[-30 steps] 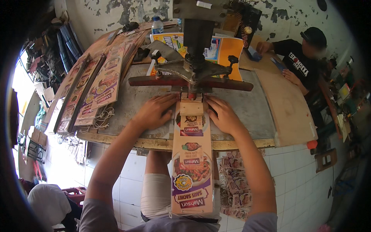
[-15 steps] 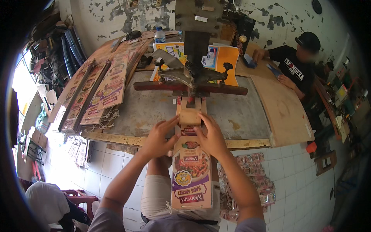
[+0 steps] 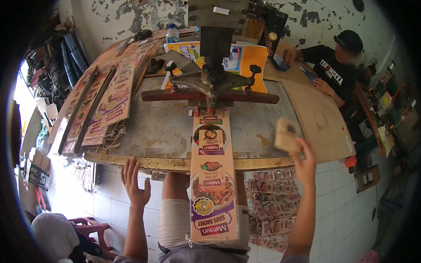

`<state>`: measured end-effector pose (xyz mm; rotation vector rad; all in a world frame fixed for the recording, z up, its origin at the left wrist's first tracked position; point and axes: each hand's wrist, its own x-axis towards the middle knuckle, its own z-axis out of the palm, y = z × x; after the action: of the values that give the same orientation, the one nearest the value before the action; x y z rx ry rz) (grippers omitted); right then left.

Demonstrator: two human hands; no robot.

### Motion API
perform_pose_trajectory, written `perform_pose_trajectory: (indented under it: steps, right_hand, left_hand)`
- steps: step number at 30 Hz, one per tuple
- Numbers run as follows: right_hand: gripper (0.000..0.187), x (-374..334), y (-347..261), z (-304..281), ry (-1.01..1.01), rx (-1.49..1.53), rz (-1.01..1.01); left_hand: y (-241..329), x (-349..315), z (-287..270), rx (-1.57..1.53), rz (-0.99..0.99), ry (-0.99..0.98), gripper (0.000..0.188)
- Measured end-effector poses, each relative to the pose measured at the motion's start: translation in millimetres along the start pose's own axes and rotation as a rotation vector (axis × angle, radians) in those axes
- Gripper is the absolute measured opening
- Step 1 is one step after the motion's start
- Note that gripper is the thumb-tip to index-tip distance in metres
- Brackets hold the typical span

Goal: The person aligns printed product strips on a workbench and uses a manual press machine to stamp labels into them, handling the strips one at a time and moving them through the press.

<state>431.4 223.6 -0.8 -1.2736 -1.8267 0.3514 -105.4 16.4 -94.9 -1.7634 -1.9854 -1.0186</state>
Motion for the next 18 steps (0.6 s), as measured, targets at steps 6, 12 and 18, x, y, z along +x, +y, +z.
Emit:
perform_pose_trajectory:
  steps: [6, 12, 18]
  right_hand:
    - [0.050, 98, 164, -46, 0.149, -0.270, 0.067]
    - [0.058, 169, 206, -13, 0.189, -0.424, 0.196]
    - [0.053, 206, 251, -11, 0.234, -0.616, 0.258]
  left_hand:
    - [-25, -21, 66, 0.043, 0.022, 0.120, 0.078]
    - [-36, -18, 118, 0.105, -0.016, 0.451, 0.089]
    - [-54, -24, 125, 0.183, 0.055, 0.435, 0.096]
